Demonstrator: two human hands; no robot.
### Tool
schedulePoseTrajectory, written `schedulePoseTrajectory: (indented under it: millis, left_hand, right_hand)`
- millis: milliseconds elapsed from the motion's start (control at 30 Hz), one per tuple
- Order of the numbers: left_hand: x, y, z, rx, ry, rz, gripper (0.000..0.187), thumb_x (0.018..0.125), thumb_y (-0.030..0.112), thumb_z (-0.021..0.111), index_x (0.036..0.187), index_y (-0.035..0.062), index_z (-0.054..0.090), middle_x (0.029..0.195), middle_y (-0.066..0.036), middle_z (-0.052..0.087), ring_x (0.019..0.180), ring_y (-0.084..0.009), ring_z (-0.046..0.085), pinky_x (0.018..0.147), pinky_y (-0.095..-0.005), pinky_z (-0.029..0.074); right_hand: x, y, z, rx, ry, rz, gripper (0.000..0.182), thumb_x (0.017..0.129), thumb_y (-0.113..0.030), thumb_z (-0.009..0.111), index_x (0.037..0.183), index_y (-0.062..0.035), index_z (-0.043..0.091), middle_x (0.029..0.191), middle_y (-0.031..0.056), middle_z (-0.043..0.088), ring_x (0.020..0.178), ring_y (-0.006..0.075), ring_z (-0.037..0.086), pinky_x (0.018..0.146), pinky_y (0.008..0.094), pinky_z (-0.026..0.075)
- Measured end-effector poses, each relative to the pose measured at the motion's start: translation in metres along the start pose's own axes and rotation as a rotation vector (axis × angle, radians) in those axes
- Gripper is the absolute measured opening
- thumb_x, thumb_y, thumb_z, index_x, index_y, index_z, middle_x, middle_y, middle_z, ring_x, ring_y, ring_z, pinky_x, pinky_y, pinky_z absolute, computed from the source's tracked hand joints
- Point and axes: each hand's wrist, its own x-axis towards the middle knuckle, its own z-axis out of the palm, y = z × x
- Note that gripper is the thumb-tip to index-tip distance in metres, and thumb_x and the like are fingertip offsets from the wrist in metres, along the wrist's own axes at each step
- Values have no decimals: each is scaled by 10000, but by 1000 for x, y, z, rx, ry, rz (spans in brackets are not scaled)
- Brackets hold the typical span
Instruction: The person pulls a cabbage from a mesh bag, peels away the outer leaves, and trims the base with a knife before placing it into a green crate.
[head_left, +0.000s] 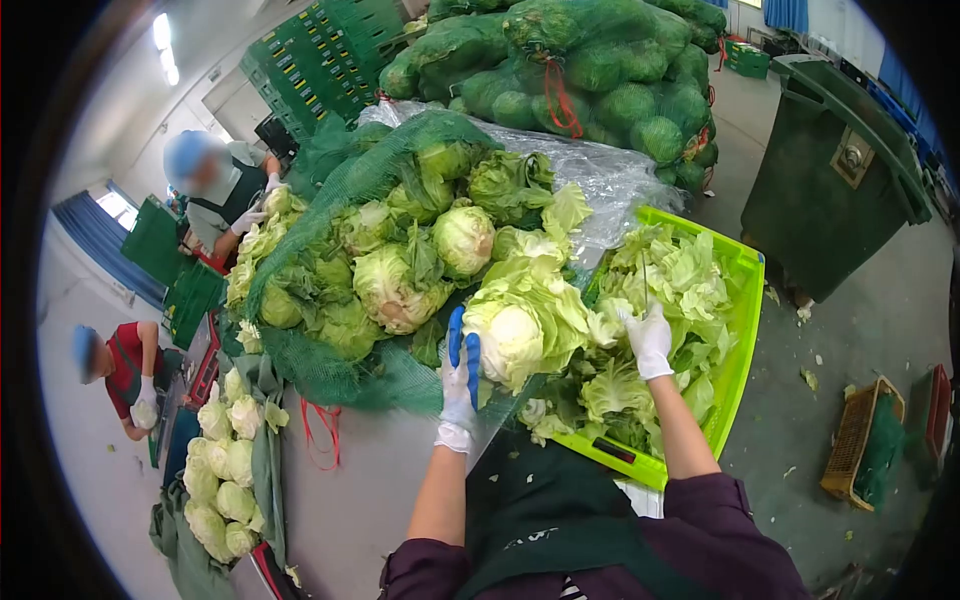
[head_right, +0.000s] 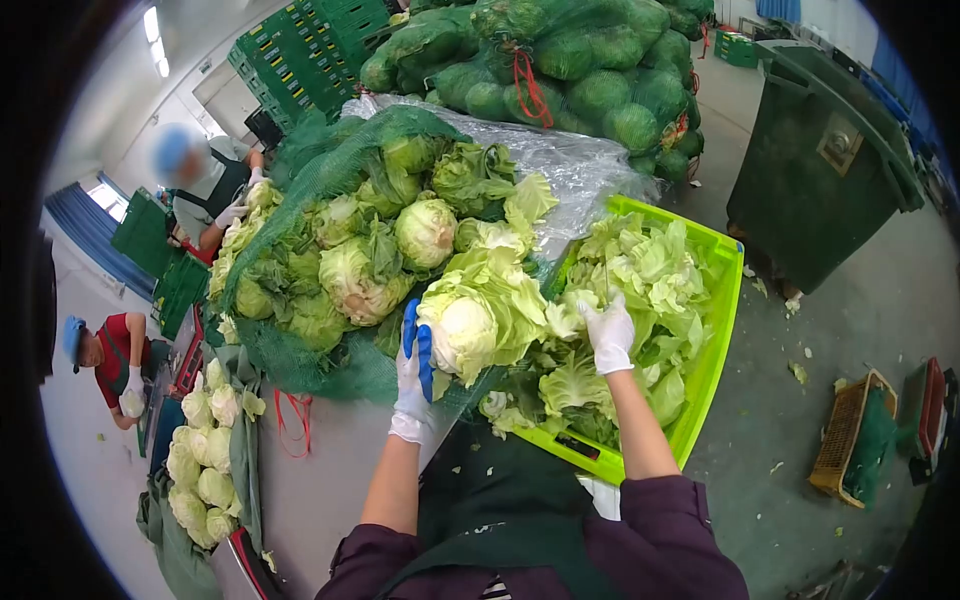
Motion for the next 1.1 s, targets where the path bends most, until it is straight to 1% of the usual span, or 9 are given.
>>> schedulePoseTrajectory:
  millis: [67,200,300,467,600,733,867,1033,1100]
  left_hand:
    - [0,-10,0,-32,25,21,617,934,341,573,1422,42,341,1419,-54,380,1290,-152,352,1063,-300,310]
    - [-8,-11,34,-46,143,69,598,916,285,612,1404,42,366,1403,-65,406,1256,-143,377,1005,-276,377]
    - [-6,-17,30,394,100,255,595,916,279,612,1390,24,359,1421,-84,385,1260,-151,364,1013,-276,368]
    - [4,-14,9,-50,89,5,610,932,359,572,1398,25,365,1410,-75,395,1258,-173,396,1047,-306,329]
    - [18,-6,-24,-169,40,-162,552,957,319,532,1401,31,377,1378,-66,427,1243,-163,415,1040,-303,339]
    - [26,6,-6,242,101,83,628,855,240,680,1403,107,403,1384,-158,406,1213,-238,466,995,-337,405]
    - [9,29,26,933,-6,282,916,606,360,818,1405,195,402,1383,-253,349,1211,-464,385,1009,-488,342]
    - [-8,32,28,1278,-147,522,959,582,462,809,1400,169,404,1450,-254,274,1258,-441,363,1009,-506,329]
    - [-15,28,21,1315,-154,532,963,582,454,814,1402,163,400,1456,-251,268,1267,-440,356,1010,-507,333]
  right_hand:
    - [-50,-52,-37,192,141,-208,770,758,-557,686,1229,30,525,724,143,629,651,235,622,629,362,503]
    - [-98,-70,15,143,115,-691,774,763,-482,720,1305,11,471,730,96,639,587,188,591,540,314,485]
    - [-105,-73,27,583,-337,-389,691,755,-390,729,1258,26,506,670,70,600,548,139,555,523,272,465]
    - [-91,-57,20,472,-294,-499,437,739,-191,621,1113,31,586,603,60,578,503,115,532,501,276,450]
    - [-30,-1,27,193,-191,-198,337,736,-178,635,1006,20,602,692,133,648,556,186,587,553,315,483]
    - [-32,-9,-13,84,229,-288,517,738,-246,721,1200,-83,556,923,161,676,759,250,648,704,354,509]
    - [-68,-100,-49,165,-191,-439,741,750,-563,668,1271,-65,498,1051,200,643,923,320,638,786,394,504]
    - [-51,-136,8,53,-215,-685,650,775,-578,633,1141,-42,603,991,186,666,830,289,647,735,389,508]
    - [-42,-135,17,245,-390,-558,600,789,-561,625,1070,-31,635,932,184,677,797,309,652,718,392,507]
